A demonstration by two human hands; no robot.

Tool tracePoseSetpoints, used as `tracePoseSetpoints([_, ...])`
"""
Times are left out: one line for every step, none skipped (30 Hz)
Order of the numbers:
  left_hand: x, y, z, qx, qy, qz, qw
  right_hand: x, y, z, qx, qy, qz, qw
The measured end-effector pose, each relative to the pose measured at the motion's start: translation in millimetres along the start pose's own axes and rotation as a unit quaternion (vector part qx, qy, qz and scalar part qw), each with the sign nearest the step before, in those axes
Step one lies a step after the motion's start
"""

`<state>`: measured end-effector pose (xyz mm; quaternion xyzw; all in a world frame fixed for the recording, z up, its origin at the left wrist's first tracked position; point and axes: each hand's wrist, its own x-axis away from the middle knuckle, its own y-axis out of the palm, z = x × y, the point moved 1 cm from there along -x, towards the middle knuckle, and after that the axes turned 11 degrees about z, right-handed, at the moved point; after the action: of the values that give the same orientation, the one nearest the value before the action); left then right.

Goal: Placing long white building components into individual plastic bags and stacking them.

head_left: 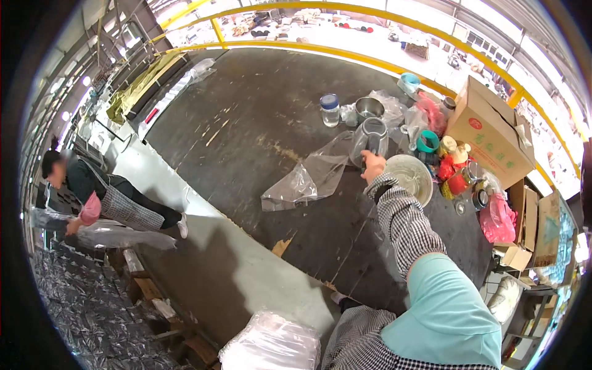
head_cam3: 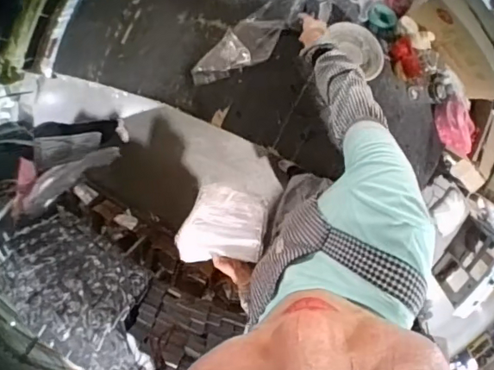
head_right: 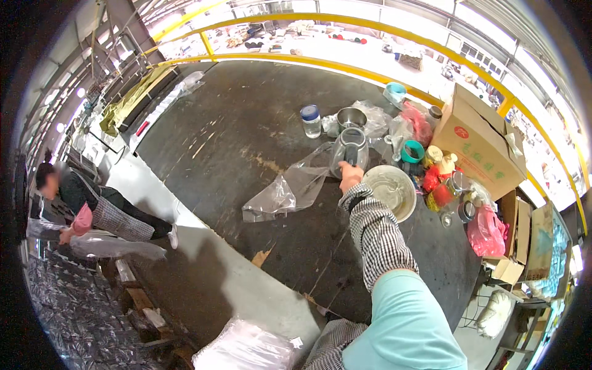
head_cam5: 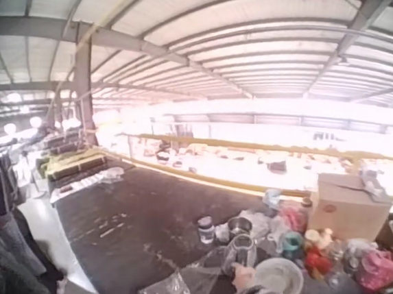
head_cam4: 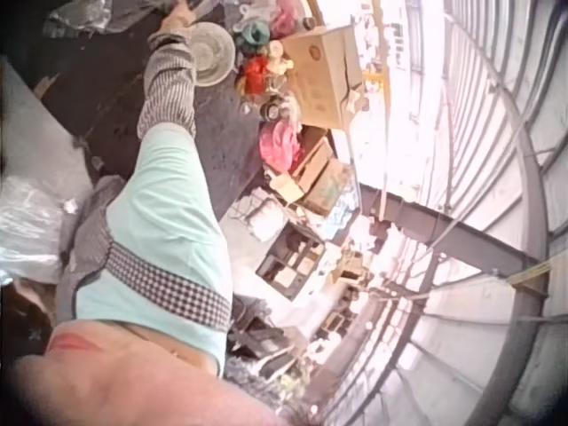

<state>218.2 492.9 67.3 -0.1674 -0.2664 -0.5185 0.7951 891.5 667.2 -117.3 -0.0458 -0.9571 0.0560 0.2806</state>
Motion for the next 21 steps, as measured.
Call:
tracePoseSetpoints([0,3,0,0.001,-0.001,0.003,1.000,-9,1,-10,-0.020,0.011,-0.006,1.000])
tracePoseSetpoints([1,6,0,0.000,0.000,0.006,1.000,-17,3,-18,-0.039,0.021,-0.012,0.999])
tracePoseSetpoints([2,7,-1,-0.001,0.002,0.013,1.000,-16,9,-24,-0.054,0.044,-0.006,0.998])
tracePoseSetpoints([4,9,0,0.001,0.004,0.018,1.000,-21,10,-31,-0.053,0.054,-0.010,0.997])
tracePoseSetpoints([5,10,-1,0.003,0.005,0.021,1.000,-26,10,-37,-0.067,0.059,0.001,0.996])
tracePoseSetpoints([6,14,-1,0.002,0.005,0.020,1.000,-33,7,-43,-0.082,0.064,0.011,0.995])
tracePoseSetpoints([6,18,-2,0.005,0.004,0.015,1.000,-50,1,-48,-0.079,0.043,-0.005,0.996])
tracePoseSetpoints([6,20,-3,0.006,0.003,0.011,1.000,-66,-9,-53,-0.055,0.020,-0.043,0.997])
tracePoseSetpoints([7,20,-3,0.004,0.003,0.006,1.000,-70,-12,-53,-0.060,-0.020,0.004,0.998])
tracePoseSetpoints([8,21,-3,0.007,0.003,0.000,1.000,-74,-19,-54,-0.064,-0.060,0.054,0.995])
tracePoseSetpoints([8,25,-7,0.016,0.004,-0.014,1.000,-79,-34,-55,-0.063,-0.139,0.053,0.987])
tracePoseSetpoints([10,25,-7,0.016,0.009,-0.017,1.000,-65,-40,-45,-0.060,-0.133,0.054,0.988])
tracePoseSetpoints([11,24,-8,0.016,0.019,-0.021,0.999,-30,-47,-31,0.007,-0.291,0.077,0.954])
tracePoseSetpoints([14,22,-12,0.022,0.030,-0.032,0.999,1,-62,-18,0.071,-0.444,0.101,0.887])
tracePoseSetpoints([12,23,-13,-0.019,0.052,-0.032,0.998,23,-84,5,0.059,-0.449,-0.021,0.892])
tracePoseSetpoints([10,27,-13,-0.015,0.038,-0.036,0.999,50,-104,33,0.045,-0.446,-0.146,0.882])
tracePoseSetpoints([11,31,-9,0.019,-0.006,-0.023,1.000,82,-128,65,0.053,-0.324,-0.257,0.909])
tracePoseSetpoints([19,41,-3,0.053,-0.052,-0.017,0.997,102,-157,95,0.025,-0.178,-0.339,0.923])
tracePoseSetpoints([28,42,2,0.051,-0.053,-0.015,0.997,128,-181,114,0.047,-0.095,-0.323,0.941])
tracePoseSetpoints([39,45,8,-0.024,0.029,-0.066,0.997,125,-199,128,0.047,-0.095,-0.320,0.941])
tracePoseSetpoints([48,41,10,-0.098,0.111,-0.114,0.982,107,-219,146,-0.070,-0.005,-0.260,0.963])
